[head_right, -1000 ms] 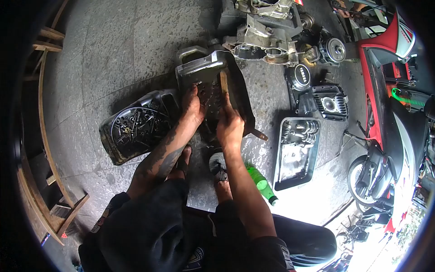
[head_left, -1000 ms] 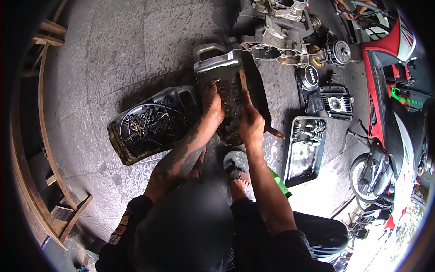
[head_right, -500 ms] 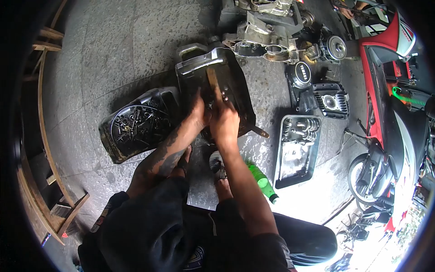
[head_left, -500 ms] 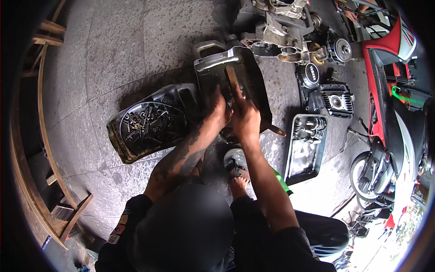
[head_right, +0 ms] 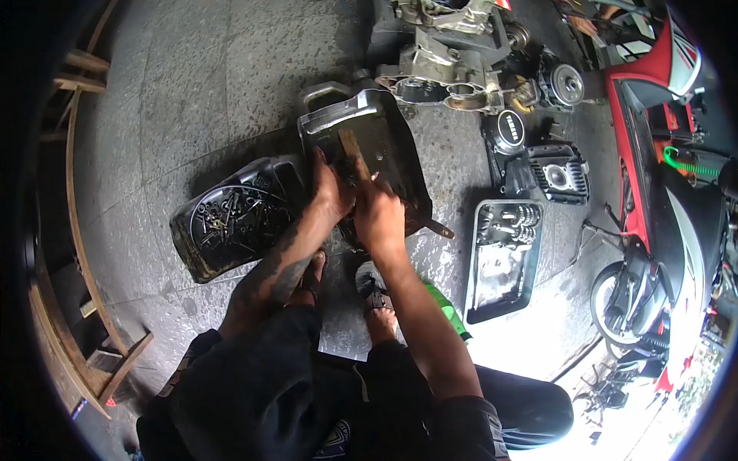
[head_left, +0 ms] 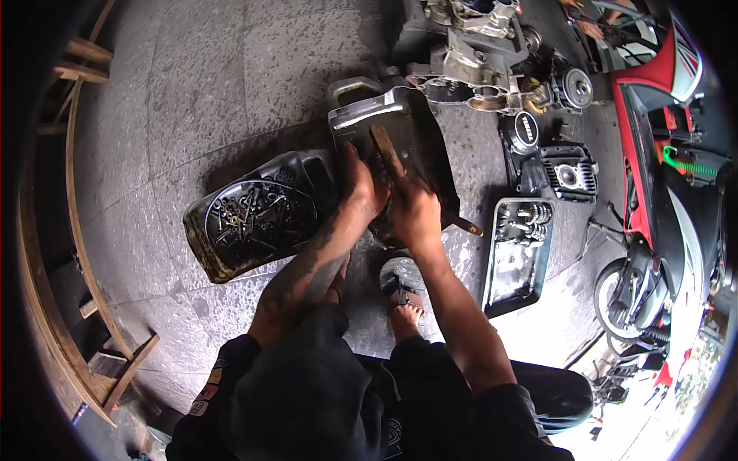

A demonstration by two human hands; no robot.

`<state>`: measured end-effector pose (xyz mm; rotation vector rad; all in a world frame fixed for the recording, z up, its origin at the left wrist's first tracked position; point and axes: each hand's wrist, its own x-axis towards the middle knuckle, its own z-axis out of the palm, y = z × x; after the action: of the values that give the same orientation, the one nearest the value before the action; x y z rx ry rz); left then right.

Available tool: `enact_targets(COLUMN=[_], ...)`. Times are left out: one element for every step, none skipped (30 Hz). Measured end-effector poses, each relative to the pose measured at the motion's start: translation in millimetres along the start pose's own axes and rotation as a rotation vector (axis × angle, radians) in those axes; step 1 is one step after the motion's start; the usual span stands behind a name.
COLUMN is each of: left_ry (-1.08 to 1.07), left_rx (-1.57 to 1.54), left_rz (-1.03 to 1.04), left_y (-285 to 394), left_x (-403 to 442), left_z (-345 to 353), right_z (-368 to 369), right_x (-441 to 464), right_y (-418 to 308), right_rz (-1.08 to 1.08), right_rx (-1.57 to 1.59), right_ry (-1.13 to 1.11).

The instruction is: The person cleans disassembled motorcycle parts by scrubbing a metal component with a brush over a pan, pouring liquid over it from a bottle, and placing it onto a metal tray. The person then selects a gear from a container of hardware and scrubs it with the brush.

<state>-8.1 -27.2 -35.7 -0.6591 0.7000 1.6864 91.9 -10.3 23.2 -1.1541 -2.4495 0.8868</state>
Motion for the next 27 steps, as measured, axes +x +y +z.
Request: enact_targets(left_ry=[-0.057,-0.013,-0.005,-0.012,-0.023,0.009,0.041,0.009,-0.016,-0.015,-0.074,-0.127,-0.119,-0.077,-0.04,-0.014,-0.019,0.006,0.032,0.033,-0.033,-0.101,-0.099,-0.125,-0.153,0.008,0.004], left_rx=[-0.044,0.038,0.031,0.088,0.147,0.147,0.148,0.048,-0.057,-0.065,-0.05,-0.035,-0.041,-0.063,-0.076,-0.057,-0.054,-0.007,0.036,0.029,0.021,0.018,0.017,-0.013,-0.041,0.043,0.052], left_rz=[-0.003,0.002,-0.001,0.016,0.035,0.092,0.149,0.105,0.06,0.069,0.024,-0.029,-0.031,-0.034,-0.04,0.071,0.075,0.052,0.03,0.034,0.03,0.027,0.03,0.006,-0.025,0.023,0.016], left_y=[7.8,11.6,7.4,1.5,-5.5,-8.7,-13.1,-10.7,-7.9,-1.6,4.9,6.5,2.9,-5.4,-12.4,-15.9,-15.0,-12.3,-9.6,-7.2,-1.4,2.5,4.3,3.3,-0.8,-5.4,-7.1], left_x=[7.7,11.6,10.3,8.9,11.9,10.6,11.9,14.9,16.5,16.9,17.2,15.4,12.6,11.2,9.7,8.9,13.9,20.0,26.1,31.1,26.3,23.6,23.2,21.3,18.2,16.7,16.6], left_z=[-3.8,-5.4,-9.2,-10.5,-13.2,-9.3,-8.3,-8.3,-10.4,-10.4,-11.6,-14.8,-16.2,-16.5,-15.3,-13.5,-14.8,-16.9,-18.2,-19.2,-14.0,-11.8,-13.3,-15.2,-16.7,-17.1,-18.1], right_z=[-6.7,-10.5,-13.2,-8.8,-1.0,2.9,3.0,5.1,7.0,3.1,0.0,-4.7,-6.8,-2.1,4.2,11.1,15.0,10.7,7.8,5.2,1.7,-3.7,-1.9,-0.2,0.5,3.7,1.2], right_x=[-12.2,-14.8,-18.2,-13.6,-0.5,7.9,8.0,10.3,11.0,2.0,-1.3,-6.3,-10.3,-3.6,2.8,11.1,17.2,17.7,15.6,10.3,2.3,-5.6,-4.5,-4.5,-5.6,2.1,2.9], right_y=[-2.9,-8.3,-11.4,-7.5,-0.7,2.5,1.7,-0.1,-1.8,-5.3,-7.4,-10.4,-11.3,-6.3,4.1,16.2,22.0,13.5,9.5,7.1,2.3,-10.3,-8.8,-4.5,1.3,10.2,11.2], right_rz=[-0.003,0.019,0.05,0.062,0.041,0.015,0.017,-0.012,-0.04,-0.102,-0.112,-0.021,0.075,0.061,0.075,0.093,0.101,0.073,0.066,0.034,0.008,0.026,0.024,0.032,0.046,0.065,0.073], right_rx=[-0.007,-0.015,-0.023,-0.023,-0.018,-0.015,-0.018,-0.004,0.01,0.039,0.041,0.047,0.052,0.024,0.025,-0.035,-0.095,-0.057,-0.057,-0.021,0.018,0.041,0.043,0.005,-0.036,-0.058,-0.058], right_ry=[-0.038,-0.051,-0.059,-0.054,-0.016,0.022,0.027,0.045,0.055,0.056,0.045,-0.016,-0.073,-0.026,-0.016,-0.007,-0.003,0.047,0.046,0.059,0.072,0.046,0.044,0.046,0.052,0.068,0.077])
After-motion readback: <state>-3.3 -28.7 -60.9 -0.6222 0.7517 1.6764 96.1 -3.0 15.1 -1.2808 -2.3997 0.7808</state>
